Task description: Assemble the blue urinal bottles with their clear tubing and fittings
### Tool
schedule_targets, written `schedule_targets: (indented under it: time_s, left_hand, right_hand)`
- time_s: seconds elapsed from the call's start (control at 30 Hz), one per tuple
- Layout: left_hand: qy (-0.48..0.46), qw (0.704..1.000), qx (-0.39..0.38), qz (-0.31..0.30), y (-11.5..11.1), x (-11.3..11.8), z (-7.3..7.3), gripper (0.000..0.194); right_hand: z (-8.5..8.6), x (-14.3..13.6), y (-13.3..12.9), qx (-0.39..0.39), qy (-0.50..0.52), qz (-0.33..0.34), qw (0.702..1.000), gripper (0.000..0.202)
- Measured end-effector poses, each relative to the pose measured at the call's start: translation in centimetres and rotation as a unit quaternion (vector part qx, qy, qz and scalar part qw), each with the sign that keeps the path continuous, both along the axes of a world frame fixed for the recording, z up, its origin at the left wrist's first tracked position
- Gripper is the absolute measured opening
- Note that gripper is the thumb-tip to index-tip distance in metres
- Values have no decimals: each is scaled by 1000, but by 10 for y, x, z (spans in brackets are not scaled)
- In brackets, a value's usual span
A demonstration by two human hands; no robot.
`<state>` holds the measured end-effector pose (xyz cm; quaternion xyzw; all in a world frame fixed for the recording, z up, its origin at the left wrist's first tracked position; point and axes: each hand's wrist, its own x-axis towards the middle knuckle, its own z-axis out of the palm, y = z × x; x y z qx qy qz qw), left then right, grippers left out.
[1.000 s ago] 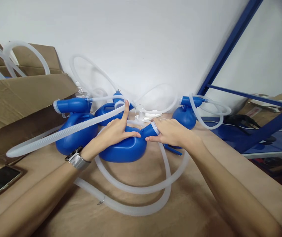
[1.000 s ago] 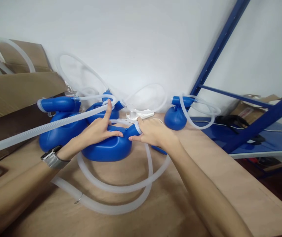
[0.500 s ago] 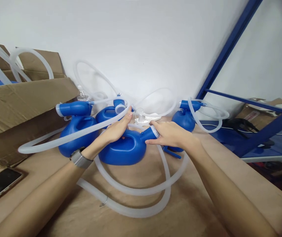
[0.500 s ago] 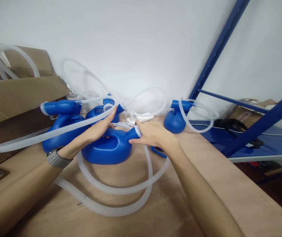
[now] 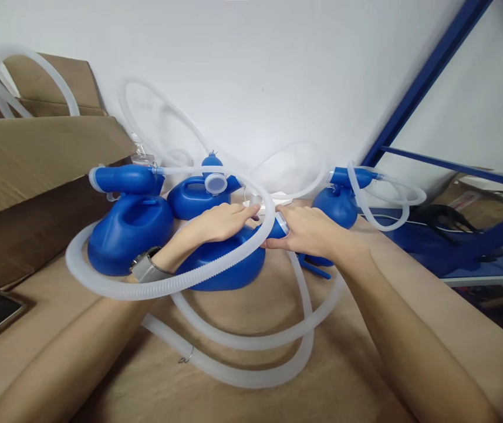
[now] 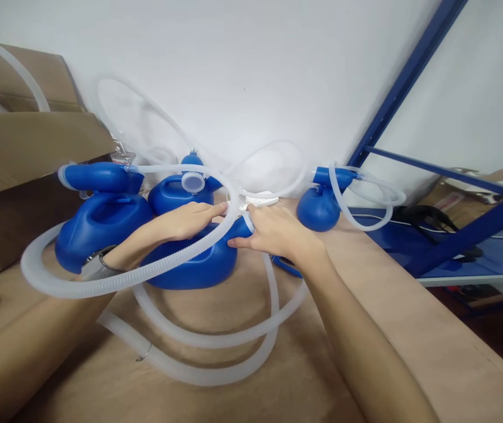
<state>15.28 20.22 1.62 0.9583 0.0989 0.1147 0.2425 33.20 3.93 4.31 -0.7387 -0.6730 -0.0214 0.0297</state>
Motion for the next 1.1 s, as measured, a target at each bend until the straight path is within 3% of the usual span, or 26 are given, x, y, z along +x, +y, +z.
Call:
schedule_targets:
  time_s: [0.17, 0.4, 0.53, 0.77, 0.97, 1.1]
  left_hand:
    - [101, 995, -1, 13, -7, -2, 18, 54]
    - [117, 987, -82, 78, -20, -6, 32, 48]
    - [103, 986, -92, 94, -19, -7, 30, 49]
    - [70, 988, -108, 84, -16, -7, 19, 55]
    - [44, 997, -48, 50, -12, -7, 8, 43]
    - [35, 996, -82, 22, -12, -8, 9, 39]
  right_hand:
    - [2, 0, 0, -9, -22, 1, 1000, 64]
    - [2, 1, 1, -23, -14, 7, 1000, 66]
    - [-2, 6, 2, -5, 1, 33, 999, 65]
    - [-9, 10, 4, 3, 17, 22, 1000, 63]
    - [-2, 15, -1, 10, 66, 50, 997, 75]
    - [1, 7, -4, 49, 124, 93, 987, 52]
